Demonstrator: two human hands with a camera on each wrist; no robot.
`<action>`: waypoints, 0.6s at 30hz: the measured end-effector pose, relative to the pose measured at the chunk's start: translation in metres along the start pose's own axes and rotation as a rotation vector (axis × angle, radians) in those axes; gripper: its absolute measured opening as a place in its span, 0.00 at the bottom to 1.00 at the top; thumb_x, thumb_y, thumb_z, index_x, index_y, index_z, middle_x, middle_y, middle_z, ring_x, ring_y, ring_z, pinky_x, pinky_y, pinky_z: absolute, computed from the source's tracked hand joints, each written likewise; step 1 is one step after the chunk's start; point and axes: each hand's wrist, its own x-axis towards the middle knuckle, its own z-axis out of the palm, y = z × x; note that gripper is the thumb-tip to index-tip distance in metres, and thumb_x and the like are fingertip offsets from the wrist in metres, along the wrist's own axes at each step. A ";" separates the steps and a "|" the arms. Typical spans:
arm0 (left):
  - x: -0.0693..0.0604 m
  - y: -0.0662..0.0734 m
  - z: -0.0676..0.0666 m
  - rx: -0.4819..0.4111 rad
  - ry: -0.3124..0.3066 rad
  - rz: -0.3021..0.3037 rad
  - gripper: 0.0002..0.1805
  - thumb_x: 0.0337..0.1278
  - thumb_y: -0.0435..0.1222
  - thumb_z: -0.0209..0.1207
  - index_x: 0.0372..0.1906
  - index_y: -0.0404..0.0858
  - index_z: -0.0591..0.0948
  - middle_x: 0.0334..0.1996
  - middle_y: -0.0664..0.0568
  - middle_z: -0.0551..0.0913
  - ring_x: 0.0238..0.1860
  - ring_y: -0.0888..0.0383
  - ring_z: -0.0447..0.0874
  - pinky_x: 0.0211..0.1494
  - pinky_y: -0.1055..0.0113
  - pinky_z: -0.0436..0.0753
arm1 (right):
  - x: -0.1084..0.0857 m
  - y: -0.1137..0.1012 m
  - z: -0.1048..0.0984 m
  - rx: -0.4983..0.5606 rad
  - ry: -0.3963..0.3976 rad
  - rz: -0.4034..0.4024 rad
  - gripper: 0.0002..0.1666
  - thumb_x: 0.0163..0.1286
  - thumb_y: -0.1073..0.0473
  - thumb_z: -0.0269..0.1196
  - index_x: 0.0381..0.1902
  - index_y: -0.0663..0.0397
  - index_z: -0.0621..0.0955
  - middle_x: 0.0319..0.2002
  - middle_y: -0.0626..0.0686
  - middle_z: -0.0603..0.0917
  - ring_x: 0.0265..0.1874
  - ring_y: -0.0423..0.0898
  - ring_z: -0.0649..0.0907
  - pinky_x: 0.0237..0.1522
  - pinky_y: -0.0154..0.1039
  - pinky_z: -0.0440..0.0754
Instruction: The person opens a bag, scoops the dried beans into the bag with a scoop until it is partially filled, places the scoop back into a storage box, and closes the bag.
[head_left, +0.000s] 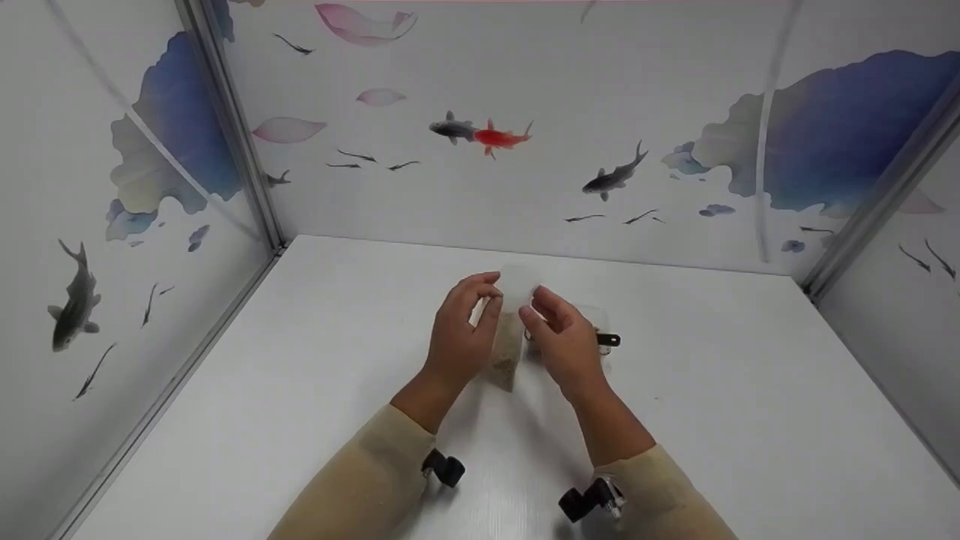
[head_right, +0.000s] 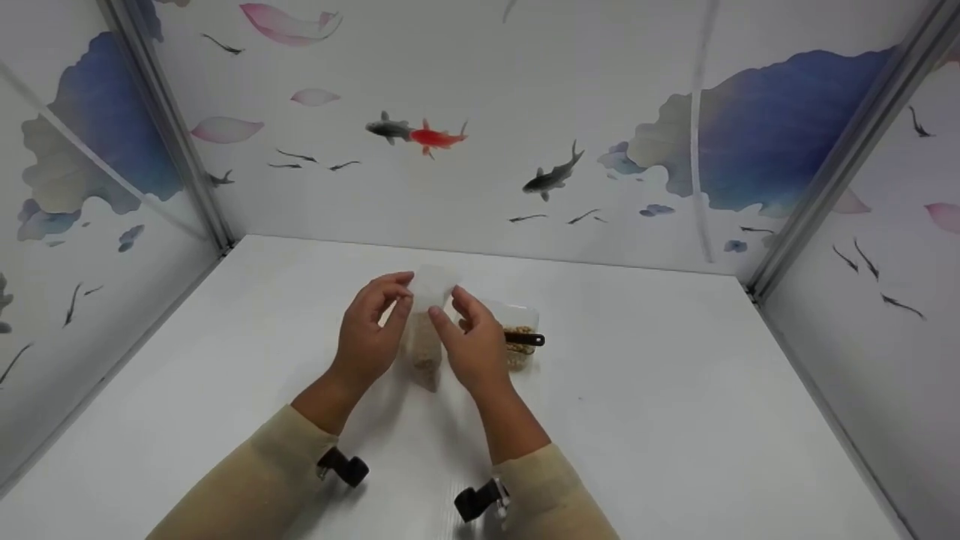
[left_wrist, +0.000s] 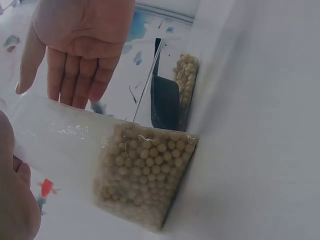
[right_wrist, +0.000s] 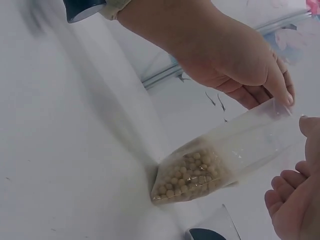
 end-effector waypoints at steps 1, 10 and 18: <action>-0.001 0.002 -0.002 0.016 -0.011 0.022 0.08 0.83 0.40 0.55 0.50 0.43 0.83 0.66 0.55 0.84 0.72 0.59 0.79 0.79 0.58 0.77 | -0.001 0.001 0.000 0.004 -0.001 0.000 0.41 0.75 0.37 0.69 0.79 0.44 0.73 0.76 0.48 0.78 0.76 0.47 0.77 0.75 0.47 0.78; 0.000 -0.007 -0.013 -0.162 -0.048 -0.014 0.15 0.78 0.40 0.56 0.61 0.43 0.82 0.72 0.54 0.80 0.77 0.56 0.75 0.82 0.53 0.73 | -0.007 0.011 0.006 0.098 -0.044 0.000 0.36 0.77 0.43 0.68 0.78 0.44 0.74 0.74 0.47 0.79 0.75 0.45 0.78 0.74 0.43 0.78; 0.006 -0.027 -0.020 -0.508 -0.215 -0.447 0.27 0.85 0.50 0.39 0.81 0.54 0.67 0.79 0.59 0.72 0.82 0.58 0.67 0.89 0.49 0.60 | -0.012 0.010 0.013 0.177 -0.086 -0.026 0.33 0.77 0.46 0.69 0.76 0.43 0.76 0.73 0.44 0.81 0.73 0.43 0.80 0.72 0.41 0.79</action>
